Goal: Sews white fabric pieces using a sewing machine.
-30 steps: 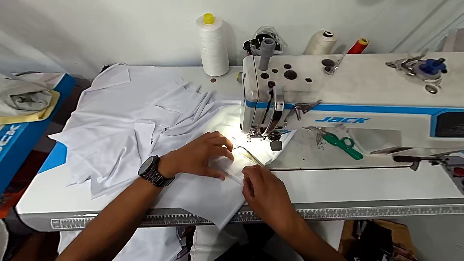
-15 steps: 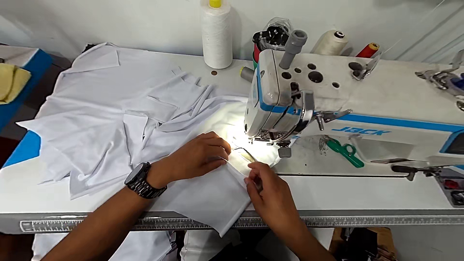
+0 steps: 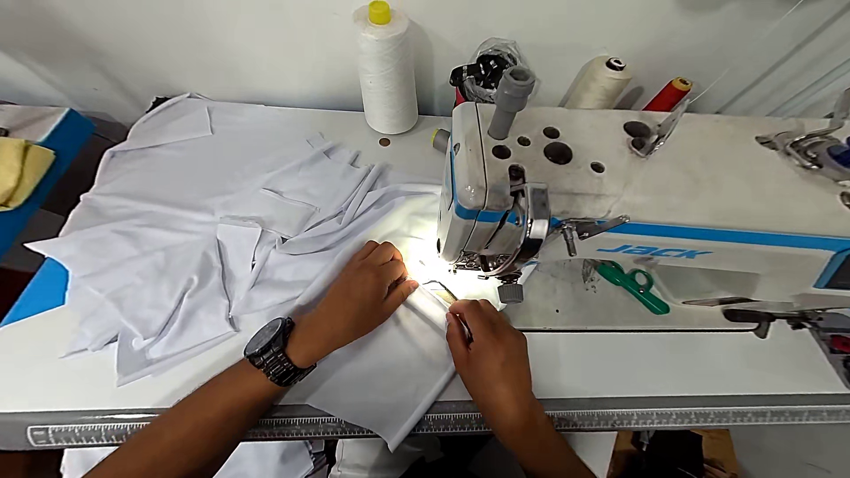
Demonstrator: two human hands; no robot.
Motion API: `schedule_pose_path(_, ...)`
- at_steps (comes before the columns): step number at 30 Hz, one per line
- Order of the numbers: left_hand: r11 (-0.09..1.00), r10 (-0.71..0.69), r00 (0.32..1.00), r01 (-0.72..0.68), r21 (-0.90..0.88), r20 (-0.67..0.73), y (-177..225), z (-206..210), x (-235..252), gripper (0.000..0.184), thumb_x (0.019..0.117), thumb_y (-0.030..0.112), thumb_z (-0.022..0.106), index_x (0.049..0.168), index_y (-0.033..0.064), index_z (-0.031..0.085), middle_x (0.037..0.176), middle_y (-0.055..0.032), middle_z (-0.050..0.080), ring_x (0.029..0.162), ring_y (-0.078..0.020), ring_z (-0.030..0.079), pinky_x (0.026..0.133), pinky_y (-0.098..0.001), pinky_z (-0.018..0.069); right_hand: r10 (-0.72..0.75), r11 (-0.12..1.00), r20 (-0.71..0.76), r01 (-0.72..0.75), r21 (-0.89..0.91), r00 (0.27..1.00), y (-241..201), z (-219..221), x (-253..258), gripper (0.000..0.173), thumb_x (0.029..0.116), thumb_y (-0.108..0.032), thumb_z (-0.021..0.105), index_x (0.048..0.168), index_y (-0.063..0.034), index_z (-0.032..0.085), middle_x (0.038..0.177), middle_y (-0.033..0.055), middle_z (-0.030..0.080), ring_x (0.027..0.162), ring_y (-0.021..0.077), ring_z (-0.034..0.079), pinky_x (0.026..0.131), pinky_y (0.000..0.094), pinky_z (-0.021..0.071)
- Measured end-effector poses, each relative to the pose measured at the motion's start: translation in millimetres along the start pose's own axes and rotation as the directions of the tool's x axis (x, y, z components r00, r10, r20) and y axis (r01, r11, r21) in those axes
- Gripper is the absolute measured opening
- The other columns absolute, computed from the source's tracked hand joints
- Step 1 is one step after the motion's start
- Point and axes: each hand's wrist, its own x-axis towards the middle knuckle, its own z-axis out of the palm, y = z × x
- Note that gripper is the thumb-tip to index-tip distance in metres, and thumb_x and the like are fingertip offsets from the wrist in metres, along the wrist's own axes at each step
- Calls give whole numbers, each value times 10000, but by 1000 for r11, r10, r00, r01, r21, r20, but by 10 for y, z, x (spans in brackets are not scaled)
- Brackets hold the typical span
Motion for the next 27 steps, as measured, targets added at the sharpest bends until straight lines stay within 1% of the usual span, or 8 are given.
schedule_pose_path(8,998,-21,999,24,59,-50,56,45,-7,283,982,323,601,840,82,647,943,-71,618,932,-245,594,804,-381,503,12,995,-12,-13,-104,1000,-18,18,1,135,954,-214,661,944,-104,738,789,27,646,684,170,659,554,308,553)
schedule_pose_path(11,994,50,995,-42,104,-82,145,13,-22,225,984,264,621,1047,66,707,1060,-125,644,1017,-321,621,833,-467,537,-127,980,43,132,-148,991,13,-71,35,160,975,-192,655,1083,-133,757,978,72,651,899,267,630,716,401,539)
schedule_pose_path(14,949,186,982,-176,260,-15,401,33,-100,192,969,34,546,1049,-11,715,1083,-186,683,1056,-364,662,874,-491,558,-337,934,180,352,-57,924,154,-165,196,238,973,-108,614,1150,-185,753,1332,42,659,1238,250,611,999,460,510)
schedule_pose_path(16,931,79,997,-78,358,12,646,161,-237,326,1019,109,478,1183,-95,672,1213,-256,660,1146,-400,649,948,-503,547,-435,899,251,435,57,865,302,-191,312,248,1001,-141,587,1186,-181,748,1365,26,652,1302,207,590,1061,429,502)
schedule_pose_path(17,928,-4,1000,-8,372,30,730,235,-311,490,1068,275,397,1299,-93,622,1364,-274,598,1288,-409,581,1054,-519,489,-457,888,278,450,92,845,358,-215,333,263,1009,-181,586,1221,-179,739,1382,34,646,1316,206,583,1068,426,496)
schedule_pose_path(21,975,-14,994,-10,223,107,606,294,-406,724,1010,667,282,1560,232,461,1642,-196,335,1541,-389,264,1182,-673,246,-392,917,327,395,60,860,512,-301,161,365,1029,-397,552,1332,-246,688,1494,21,565,1422,218,481,1154,463,406)
schedule_pose_path(24,966,197,964,-222,133,179,283,184,-219,673,1001,710,283,1555,364,446,1652,-120,347,1548,-349,263,1187,-700,215,-301,949,287,315,-6,910,505,-283,-11,413,1037,-491,500,1350,-291,681,1556,60,506,1475,275,418,1186,540,344)
schedule_pose_path(27,919,371,901,-390,47,223,15,105,48,647,1000,711,313,1518,369,498,1600,-114,433,1533,-316,305,1205,-653,223,-180,977,248,203,-69,952,351,-206,-101,474,1035,-548,470,1397,-299,647,1594,125,445,1509,326,356,1204,600,285)
